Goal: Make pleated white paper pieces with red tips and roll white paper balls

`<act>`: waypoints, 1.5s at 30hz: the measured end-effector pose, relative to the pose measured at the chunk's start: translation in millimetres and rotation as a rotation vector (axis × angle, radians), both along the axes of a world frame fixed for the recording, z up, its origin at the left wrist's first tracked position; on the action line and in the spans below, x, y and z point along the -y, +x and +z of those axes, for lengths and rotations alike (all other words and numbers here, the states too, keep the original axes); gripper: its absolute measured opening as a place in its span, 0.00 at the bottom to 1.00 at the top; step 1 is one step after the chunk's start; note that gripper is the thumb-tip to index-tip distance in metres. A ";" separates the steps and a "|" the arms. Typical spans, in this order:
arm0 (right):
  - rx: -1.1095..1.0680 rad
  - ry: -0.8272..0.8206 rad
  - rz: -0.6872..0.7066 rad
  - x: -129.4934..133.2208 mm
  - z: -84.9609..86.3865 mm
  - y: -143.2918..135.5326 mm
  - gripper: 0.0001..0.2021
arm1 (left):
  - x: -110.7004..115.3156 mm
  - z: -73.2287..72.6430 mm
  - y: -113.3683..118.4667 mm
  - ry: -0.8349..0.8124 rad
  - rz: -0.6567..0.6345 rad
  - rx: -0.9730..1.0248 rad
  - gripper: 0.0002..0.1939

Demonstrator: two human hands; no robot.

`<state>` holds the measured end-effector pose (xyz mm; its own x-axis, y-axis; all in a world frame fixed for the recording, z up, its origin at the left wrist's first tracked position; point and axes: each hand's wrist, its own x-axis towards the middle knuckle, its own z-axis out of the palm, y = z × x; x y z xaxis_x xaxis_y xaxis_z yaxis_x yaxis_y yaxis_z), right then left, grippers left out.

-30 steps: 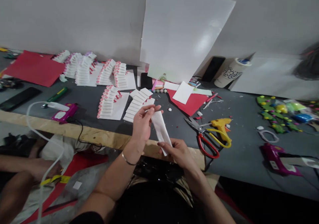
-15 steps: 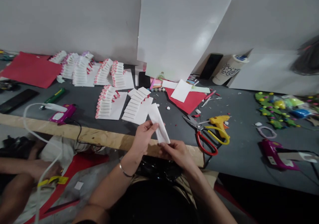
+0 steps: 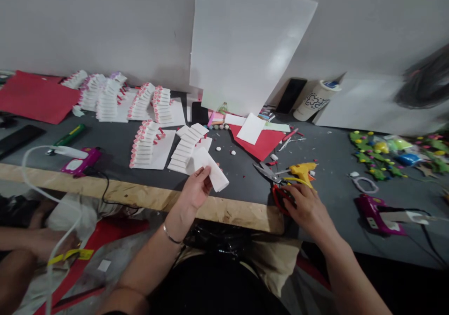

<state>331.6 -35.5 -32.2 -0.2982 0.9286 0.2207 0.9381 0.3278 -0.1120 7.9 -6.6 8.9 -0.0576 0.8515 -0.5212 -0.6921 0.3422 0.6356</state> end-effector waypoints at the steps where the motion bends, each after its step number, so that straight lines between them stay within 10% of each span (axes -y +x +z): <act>1: 0.031 0.024 -0.002 -0.7 1.0 -0.4 0.16 | -0.2 0.3 -0.1 0.016 0.007 -0.010 0.09; 11: -0.371 -0.236 -0.181 -21.5 21.4 1.2 0.23 | -9.4 0.2 -4.0 0.136 0.097 -0.068 0.15; 16: -1.094 -0.771 0.099 33.1 50.6 -43.0 0.35 | -18.8 5.0 -7.1 0.185 0.106 -0.098 0.17; 21: -1.239 -1.118 0.203 72.5 57.5 -96.9 0.34 | -17.8 8.0 -9.0 0.236 0.078 -0.177 0.19; 45: -1.603 -1.185 0.068 65.9 38.4 -135.4 0.35 | -3.3 8.2 -1.0 0.199 -0.060 -0.188 0.16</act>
<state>196.2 -101.3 6.2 -0.5249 0.7843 -0.3306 -0.2288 -0.5042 -0.8327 6.9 -3.3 17.1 -0.0841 0.9409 -0.3281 -0.5379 0.2343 0.8098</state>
